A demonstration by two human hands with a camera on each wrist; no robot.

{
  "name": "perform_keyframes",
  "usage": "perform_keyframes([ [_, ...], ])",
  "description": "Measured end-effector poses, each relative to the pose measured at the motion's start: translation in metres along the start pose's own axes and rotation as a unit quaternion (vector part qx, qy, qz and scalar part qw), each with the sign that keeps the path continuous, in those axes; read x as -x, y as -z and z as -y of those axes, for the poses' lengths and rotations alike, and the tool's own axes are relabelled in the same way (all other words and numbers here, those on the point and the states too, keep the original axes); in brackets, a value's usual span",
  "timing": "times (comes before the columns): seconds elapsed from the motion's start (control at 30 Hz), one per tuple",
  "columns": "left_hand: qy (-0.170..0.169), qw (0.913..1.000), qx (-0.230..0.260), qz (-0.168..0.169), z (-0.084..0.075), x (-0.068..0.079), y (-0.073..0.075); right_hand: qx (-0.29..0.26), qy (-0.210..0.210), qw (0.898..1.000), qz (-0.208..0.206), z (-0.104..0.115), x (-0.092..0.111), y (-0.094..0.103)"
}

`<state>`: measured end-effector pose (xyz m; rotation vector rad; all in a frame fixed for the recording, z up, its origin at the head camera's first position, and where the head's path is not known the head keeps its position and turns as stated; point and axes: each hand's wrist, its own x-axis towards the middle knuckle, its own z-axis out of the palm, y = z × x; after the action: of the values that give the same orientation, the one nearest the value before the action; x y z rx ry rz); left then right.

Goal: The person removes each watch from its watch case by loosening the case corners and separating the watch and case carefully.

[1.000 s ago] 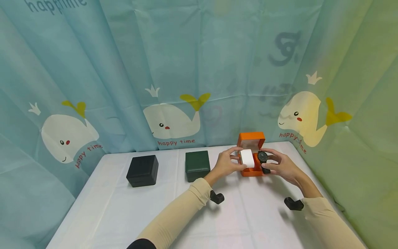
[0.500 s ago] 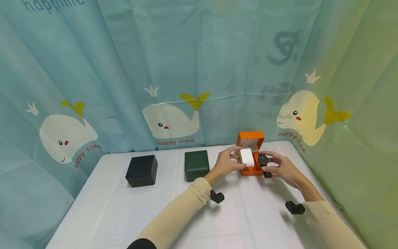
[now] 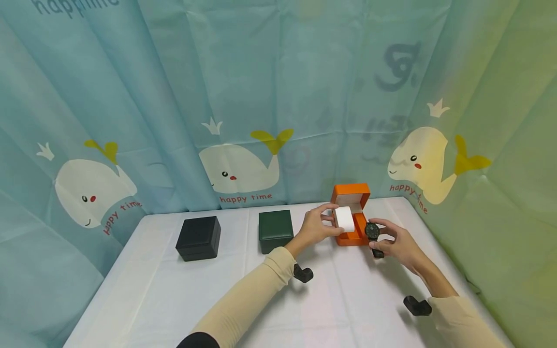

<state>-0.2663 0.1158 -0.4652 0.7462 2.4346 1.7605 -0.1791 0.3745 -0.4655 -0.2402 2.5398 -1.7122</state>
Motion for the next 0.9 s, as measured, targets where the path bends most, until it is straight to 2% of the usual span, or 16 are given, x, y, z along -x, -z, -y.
perform_keyframes([
  [0.23,-0.003,1.0000,-0.002,0.003,-0.001,0.000,-0.001,0.002,-0.011,1.000,-0.005,-0.003,0.013,-0.006],
  [0.53,0.003,0.9999,-0.013,0.008,0.000,-0.002,-0.002,0.043,-0.032,0.999,-0.010,-0.011,0.020,-0.014],
  [0.9,-0.003,0.9999,-0.009,0.013,-0.001,-0.002,-0.004,0.022,-0.046,0.999,0.002,-0.012,0.025,-0.027],
])
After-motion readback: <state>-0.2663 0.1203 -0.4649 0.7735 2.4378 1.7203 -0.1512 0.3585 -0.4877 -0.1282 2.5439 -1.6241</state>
